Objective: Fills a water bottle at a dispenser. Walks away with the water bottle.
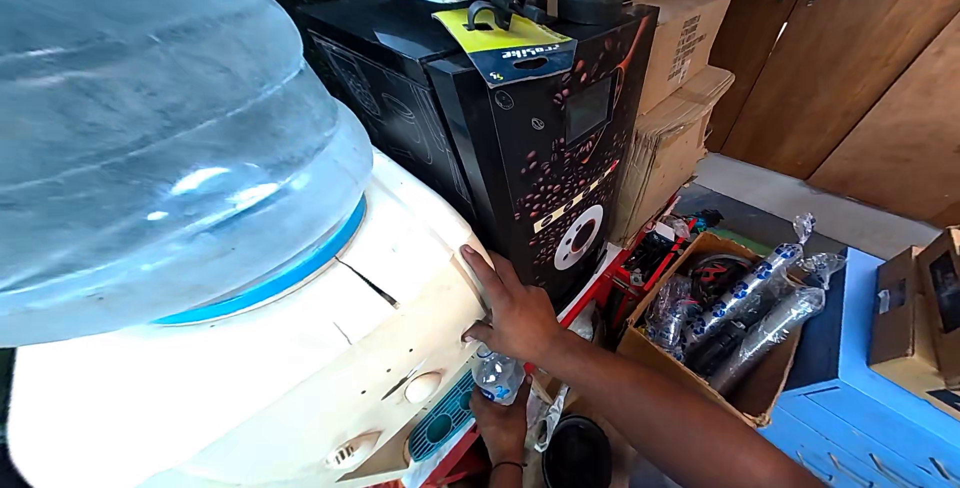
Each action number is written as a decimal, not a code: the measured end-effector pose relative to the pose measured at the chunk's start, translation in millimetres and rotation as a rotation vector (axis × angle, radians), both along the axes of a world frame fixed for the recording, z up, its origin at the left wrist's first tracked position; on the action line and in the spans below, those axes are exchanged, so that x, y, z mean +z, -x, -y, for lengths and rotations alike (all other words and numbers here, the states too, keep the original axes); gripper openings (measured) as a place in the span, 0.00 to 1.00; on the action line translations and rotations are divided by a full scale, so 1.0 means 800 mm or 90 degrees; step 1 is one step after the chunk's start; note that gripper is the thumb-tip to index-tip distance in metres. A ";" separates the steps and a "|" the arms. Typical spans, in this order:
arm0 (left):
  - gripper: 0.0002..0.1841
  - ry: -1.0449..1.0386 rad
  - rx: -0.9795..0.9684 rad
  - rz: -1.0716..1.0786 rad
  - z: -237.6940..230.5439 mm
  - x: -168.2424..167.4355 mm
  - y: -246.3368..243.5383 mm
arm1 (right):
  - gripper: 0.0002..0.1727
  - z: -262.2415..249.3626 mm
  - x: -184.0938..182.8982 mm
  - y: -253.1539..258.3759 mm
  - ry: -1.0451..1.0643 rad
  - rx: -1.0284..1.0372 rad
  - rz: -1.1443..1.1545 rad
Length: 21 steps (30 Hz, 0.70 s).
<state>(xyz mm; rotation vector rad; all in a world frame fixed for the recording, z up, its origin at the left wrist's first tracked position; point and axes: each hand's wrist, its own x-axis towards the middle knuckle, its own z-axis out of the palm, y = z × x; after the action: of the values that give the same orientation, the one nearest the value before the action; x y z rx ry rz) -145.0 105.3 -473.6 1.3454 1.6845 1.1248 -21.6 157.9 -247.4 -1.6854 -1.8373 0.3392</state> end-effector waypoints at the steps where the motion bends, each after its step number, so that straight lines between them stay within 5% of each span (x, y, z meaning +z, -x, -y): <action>1: 0.59 -0.002 0.002 0.007 0.000 0.000 -0.001 | 0.63 0.000 0.000 0.000 -0.001 0.000 0.000; 21: 0.61 0.006 0.010 -0.013 -0.001 -0.004 0.000 | 0.63 -0.001 -0.001 0.000 0.008 0.000 -0.004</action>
<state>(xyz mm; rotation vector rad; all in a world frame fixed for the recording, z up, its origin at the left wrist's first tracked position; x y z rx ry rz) -144.8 106.2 -477.2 1.3438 1.7157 1.1155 -21.7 158.8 -248.2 -1.6921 -1.8343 0.3560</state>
